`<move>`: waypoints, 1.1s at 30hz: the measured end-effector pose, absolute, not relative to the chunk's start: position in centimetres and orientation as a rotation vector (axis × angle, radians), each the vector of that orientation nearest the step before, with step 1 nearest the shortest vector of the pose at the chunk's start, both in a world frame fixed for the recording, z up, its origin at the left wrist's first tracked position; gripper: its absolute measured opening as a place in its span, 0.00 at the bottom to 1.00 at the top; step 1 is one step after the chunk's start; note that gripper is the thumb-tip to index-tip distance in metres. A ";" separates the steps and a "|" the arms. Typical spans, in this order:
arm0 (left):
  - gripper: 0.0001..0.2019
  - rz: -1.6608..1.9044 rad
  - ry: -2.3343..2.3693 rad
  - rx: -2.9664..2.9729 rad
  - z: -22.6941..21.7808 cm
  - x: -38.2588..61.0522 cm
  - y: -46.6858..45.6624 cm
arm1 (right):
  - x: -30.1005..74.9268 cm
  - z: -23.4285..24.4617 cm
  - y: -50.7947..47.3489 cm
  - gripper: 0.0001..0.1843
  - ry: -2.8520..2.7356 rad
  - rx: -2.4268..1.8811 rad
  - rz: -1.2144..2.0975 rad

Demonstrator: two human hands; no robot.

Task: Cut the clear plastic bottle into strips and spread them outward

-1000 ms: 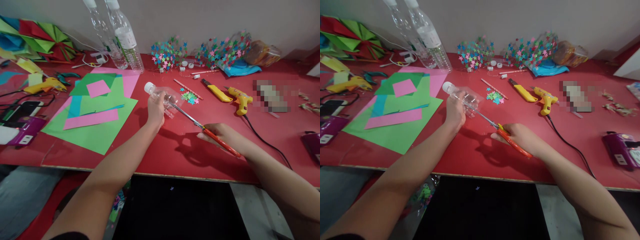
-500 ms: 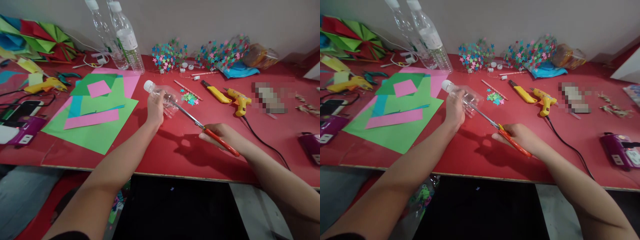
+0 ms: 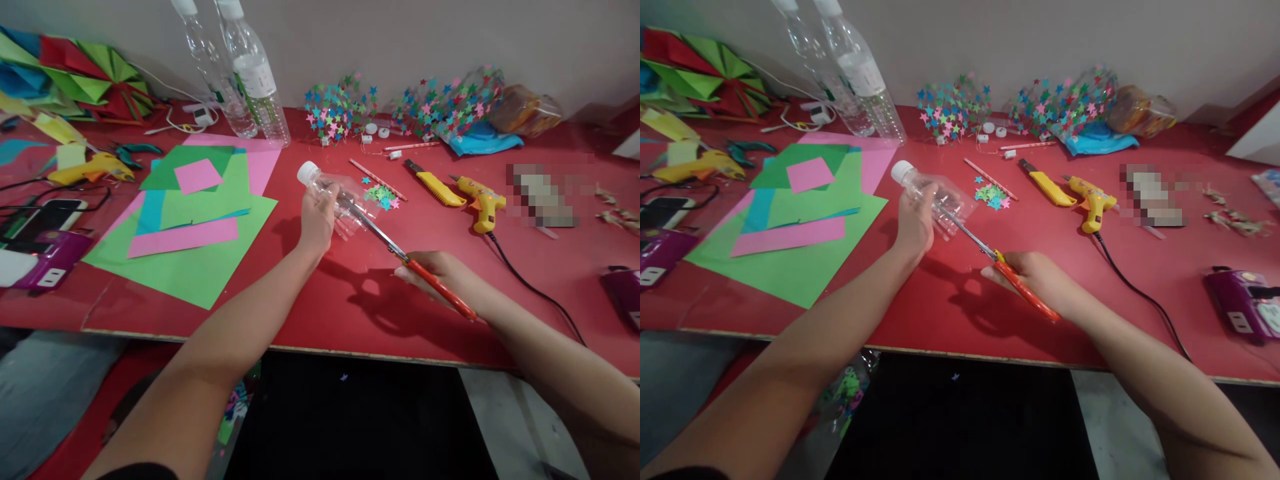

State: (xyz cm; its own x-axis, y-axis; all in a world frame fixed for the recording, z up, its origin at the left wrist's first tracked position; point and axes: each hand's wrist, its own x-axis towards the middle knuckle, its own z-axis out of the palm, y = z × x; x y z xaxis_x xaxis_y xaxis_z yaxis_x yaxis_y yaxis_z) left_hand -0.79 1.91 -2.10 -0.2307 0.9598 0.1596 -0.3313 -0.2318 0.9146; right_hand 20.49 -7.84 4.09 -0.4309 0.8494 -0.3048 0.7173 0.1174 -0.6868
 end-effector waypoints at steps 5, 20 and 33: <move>0.10 1.661 0.996 0.969 -1.5 -0.8 1.7 | 20.3 3.9 -7.8 0.30 -2.188 -1.621 1.188; 0.09 1.629 0.968 1.166 -0.4 -0.6 0.7 | 19.9 3.9 -8.1 0.29 -2.139 -1.546 1.286; 0.09 1.661 0.957 1.230 -0.1 -0.4 0.5 | 20.2 4.3 -7.9 0.27 -2.172 -1.500 1.266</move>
State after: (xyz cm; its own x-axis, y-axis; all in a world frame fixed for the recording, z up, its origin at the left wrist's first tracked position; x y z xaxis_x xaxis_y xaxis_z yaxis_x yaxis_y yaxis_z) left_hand -0.45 0.47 -0.10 -0.1684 0.9289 0.3299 -0.1802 -0.3580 0.9162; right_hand 20.22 -7.86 4.28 -0.4581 0.8435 -0.2804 0.6599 0.1113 -0.7431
